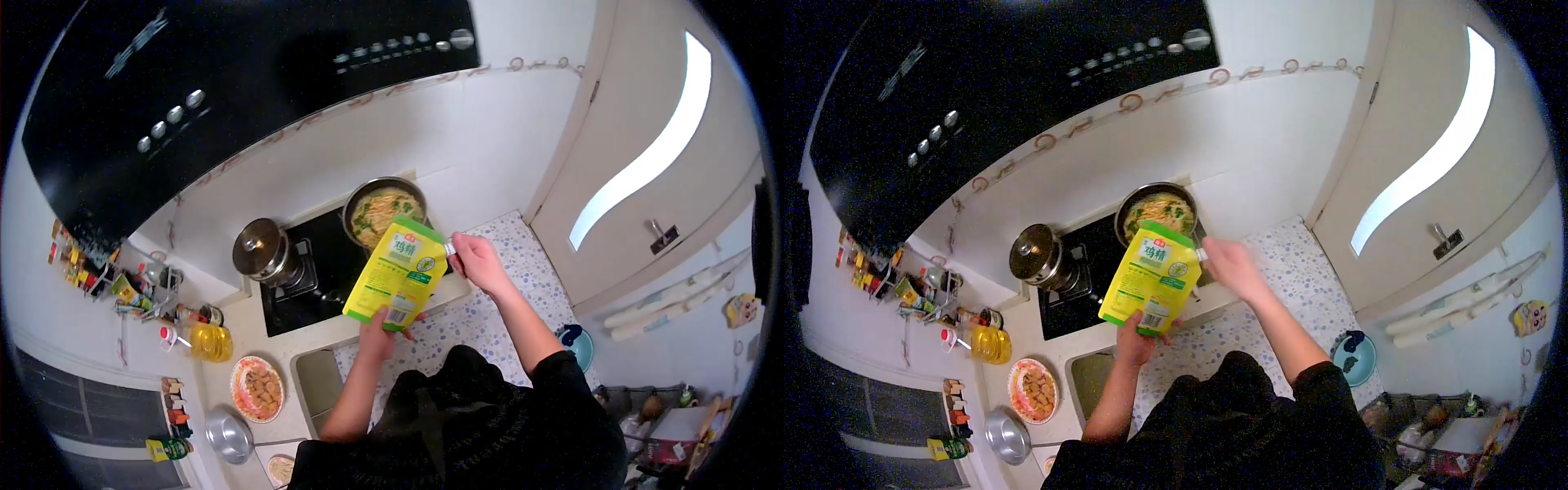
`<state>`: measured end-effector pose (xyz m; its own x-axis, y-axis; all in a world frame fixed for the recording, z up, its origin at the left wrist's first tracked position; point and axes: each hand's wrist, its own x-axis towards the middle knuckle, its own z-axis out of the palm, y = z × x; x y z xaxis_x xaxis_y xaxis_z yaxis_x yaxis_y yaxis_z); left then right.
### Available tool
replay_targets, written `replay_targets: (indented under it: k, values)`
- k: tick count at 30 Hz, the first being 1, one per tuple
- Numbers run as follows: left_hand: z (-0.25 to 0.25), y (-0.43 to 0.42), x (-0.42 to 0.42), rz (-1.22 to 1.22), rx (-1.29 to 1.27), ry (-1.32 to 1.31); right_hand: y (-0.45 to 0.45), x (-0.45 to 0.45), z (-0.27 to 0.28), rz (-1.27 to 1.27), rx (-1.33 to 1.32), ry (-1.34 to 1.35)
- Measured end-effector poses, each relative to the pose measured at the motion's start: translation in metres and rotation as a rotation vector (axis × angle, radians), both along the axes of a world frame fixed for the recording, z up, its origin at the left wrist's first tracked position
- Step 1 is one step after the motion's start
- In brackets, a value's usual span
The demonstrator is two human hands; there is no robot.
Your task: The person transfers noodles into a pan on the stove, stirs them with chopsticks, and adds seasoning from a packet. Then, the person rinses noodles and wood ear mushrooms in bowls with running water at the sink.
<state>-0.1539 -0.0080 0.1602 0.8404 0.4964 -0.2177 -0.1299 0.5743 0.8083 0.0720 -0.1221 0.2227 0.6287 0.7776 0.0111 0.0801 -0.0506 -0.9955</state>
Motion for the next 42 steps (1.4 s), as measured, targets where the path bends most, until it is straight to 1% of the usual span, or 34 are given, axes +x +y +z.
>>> replay_targets:
  k: [2,5,8,11,14,17,20,23,24,29,32,33,35,38,39,41,42]
  values:
    - [-0.004,-0.005,0.02,-0.008,-0.003,0.0,-0.005,0.019,0.009,0.026,0.005,-0.04]
    - [-0.003,-0.01,0.046,0.003,-0.116,0.014,-0.006,0.05,0.002,0.039,0.017,-0.196]
    - [0.005,-0.016,0.062,0.059,-0.177,0.022,-0.004,0.066,0.007,0.073,0.011,-0.213]
    - [0.008,-0.016,0.071,0.115,-0.22,0.041,0.006,0.076,0.001,0.102,0.05,-0.147]
    - [0.016,-0.009,0.071,0.095,-0.033,0.049,0.021,0.083,-0.01,0.075,0.048,-0.002]
    - [-0.012,-0.004,0.073,0.39,0.272,0.102,0.032,0.09,-0.012,0.082,-0.138,0.063]
    - [-0.022,0.007,0.07,0.443,0.103,0.027,0.042,0.084,-0.013,0.081,-0.08,0.112]
    - [0.002,0.009,0.076,0.428,-0.075,-0.037,0.052,0.082,-0.014,0.121,-0.011,0.24]
    - [0.009,0.008,0.077,0.411,-0.132,-0.05,0.054,0.081,-0.013,0.128,0.02,0.182]
    - [0.013,0.015,0.083,0.357,-0.266,-0.11,0.062,0.09,-0.019,0.171,0.132,-0.117]
    - [0.015,0.02,0.082,0.288,-0.329,-0.135,0.061,0.086,-0.002,0.199,0.282,-0.12]
    - [0.014,0.022,0.08,0.261,-0.343,-0.143,0.063,0.087,-0.003,0.235,0.337,-0.077]
    - [0.014,0.024,0.082,0.281,-0.319,-0.097,0.064,0.089,-0.005,0.307,0.446,0.01]
    - [0.014,0.029,0.078,0.236,-0.284,-0.081,0.067,0.084,0.007,0.285,0.532,0.18]
    - [0.014,0.031,0.076,0.208,-0.273,-0.085,0.066,0.086,0.007,0.263,0.397,0.177]
    - [0.011,0.033,0.075,0.268,-0.225,-0.031,0.064,0.09,0.006,0.218,0.126,0.172]
    - [0.01,0.036,0.074,0.3,-0.2,-0.004,0.065,0.091,0.002,0.168,0.196,0.166]
